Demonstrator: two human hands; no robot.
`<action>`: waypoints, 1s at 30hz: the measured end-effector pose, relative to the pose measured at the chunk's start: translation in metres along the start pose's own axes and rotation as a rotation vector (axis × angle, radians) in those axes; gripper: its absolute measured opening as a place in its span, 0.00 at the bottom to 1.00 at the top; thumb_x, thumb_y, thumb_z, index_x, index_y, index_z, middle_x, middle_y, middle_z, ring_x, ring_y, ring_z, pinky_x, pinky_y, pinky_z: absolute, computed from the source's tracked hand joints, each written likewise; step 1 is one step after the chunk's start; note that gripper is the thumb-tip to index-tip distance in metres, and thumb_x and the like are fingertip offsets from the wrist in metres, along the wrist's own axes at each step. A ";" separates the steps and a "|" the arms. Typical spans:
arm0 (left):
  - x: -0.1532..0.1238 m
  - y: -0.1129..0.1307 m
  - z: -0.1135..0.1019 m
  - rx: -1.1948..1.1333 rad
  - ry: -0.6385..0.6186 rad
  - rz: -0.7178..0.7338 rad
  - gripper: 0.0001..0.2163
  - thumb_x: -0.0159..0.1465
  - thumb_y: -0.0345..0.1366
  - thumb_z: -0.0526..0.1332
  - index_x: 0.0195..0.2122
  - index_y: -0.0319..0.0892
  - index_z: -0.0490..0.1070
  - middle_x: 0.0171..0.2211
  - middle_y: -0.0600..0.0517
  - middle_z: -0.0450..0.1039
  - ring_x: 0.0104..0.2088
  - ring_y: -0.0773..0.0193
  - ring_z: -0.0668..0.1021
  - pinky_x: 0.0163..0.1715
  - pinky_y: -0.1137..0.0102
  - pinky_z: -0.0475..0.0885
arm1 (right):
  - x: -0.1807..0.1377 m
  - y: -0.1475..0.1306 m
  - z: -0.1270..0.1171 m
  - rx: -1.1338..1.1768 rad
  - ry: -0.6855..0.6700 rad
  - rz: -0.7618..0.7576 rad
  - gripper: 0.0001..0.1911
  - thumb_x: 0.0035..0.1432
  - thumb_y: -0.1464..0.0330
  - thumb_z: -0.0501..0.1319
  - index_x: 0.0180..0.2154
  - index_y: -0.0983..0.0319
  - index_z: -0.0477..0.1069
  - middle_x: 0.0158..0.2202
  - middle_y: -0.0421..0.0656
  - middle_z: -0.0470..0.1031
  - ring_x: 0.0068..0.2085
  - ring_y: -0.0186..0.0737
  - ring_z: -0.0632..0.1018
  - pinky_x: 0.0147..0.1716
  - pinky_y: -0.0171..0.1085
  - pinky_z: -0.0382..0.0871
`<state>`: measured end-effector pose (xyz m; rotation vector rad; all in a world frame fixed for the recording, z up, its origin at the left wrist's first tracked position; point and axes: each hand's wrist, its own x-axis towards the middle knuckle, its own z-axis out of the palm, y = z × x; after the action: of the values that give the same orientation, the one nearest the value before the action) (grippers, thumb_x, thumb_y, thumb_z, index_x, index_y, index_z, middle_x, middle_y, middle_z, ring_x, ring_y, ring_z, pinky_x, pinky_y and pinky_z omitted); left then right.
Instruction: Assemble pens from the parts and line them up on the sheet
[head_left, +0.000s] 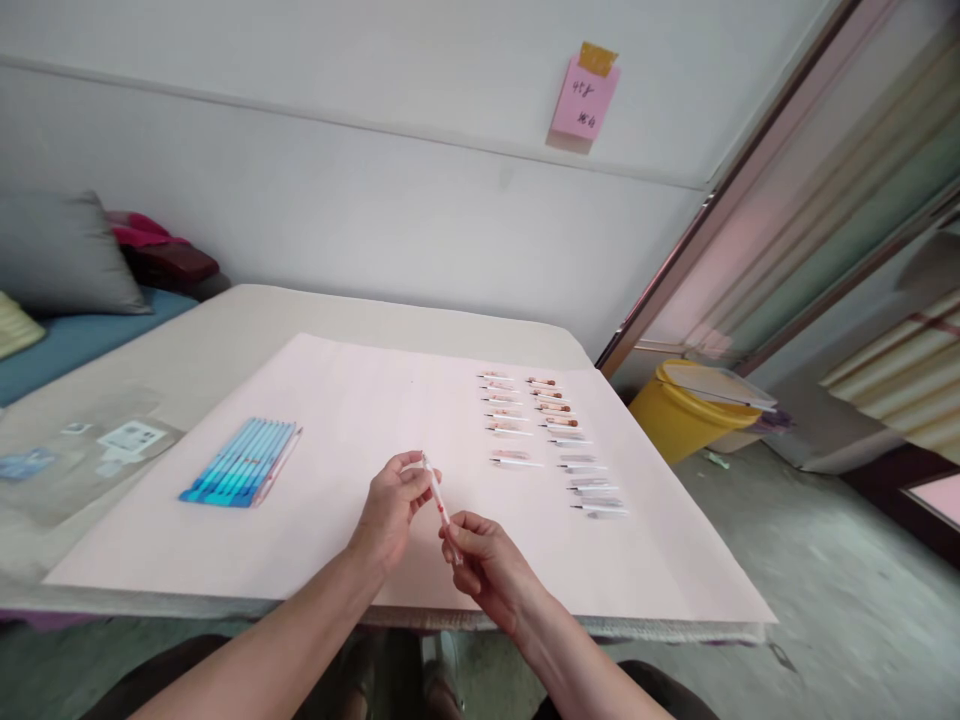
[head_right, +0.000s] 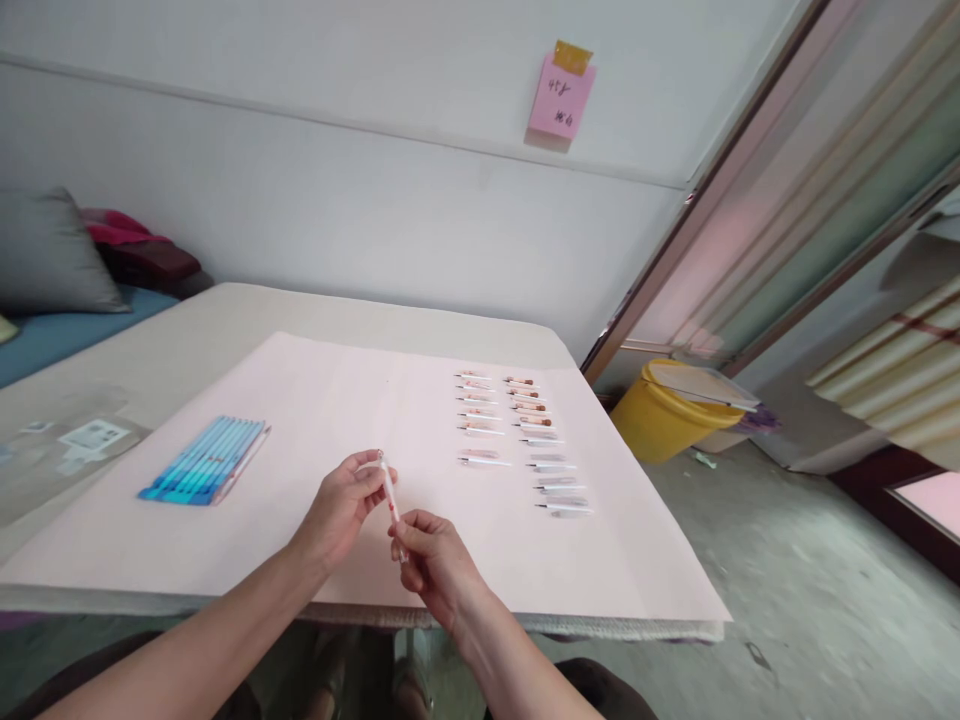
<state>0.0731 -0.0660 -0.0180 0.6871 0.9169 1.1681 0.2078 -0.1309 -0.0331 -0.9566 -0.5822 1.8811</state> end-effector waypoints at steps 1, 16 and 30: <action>0.001 0.000 0.000 0.011 0.004 0.004 0.18 0.51 0.34 0.66 0.43 0.38 0.67 0.30 0.47 0.75 0.38 0.61 0.76 0.41 0.66 0.67 | 0.001 0.000 0.000 -0.028 0.021 -0.015 0.12 0.48 0.63 0.66 0.29 0.65 0.68 0.19 0.35 0.67 0.12 0.21 0.54 0.14 0.31 0.37; 0.001 0.008 -0.002 0.146 0.015 0.070 0.17 0.51 0.37 0.66 0.42 0.40 0.67 0.32 0.48 0.75 0.40 0.60 0.76 0.40 0.66 0.67 | 0.004 0.004 0.000 -0.361 0.160 -0.112 0.14 0.47 0.60 0.65 0.29 0.65 0.69 0.22 0.36 0.68 0.16 0.24 0.62 0.16 0.30 0.46; 0.031 0.043 -0.031 1.072 0.077 0.198 0.11 0.47 0.30 0.62 0.34 0.44 0.70 0.20 0.55 0.69 0.24 0.63 0.72 0.30 0.69 0.64 | 0.007 0.003 -0.001 -0.453 0.232 -0.031 0.16 0.43 0.62 0.64 0.33 0.65 0.72 0.26 0.42 0.73 0.17 0.28 0.65 0.15 0.30 0.49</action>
<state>0.0303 -0.0245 -0.0042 1.6203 1.5734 0.8035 0.2051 -0.1260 -0.0389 -1.4264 -0.8956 1.6087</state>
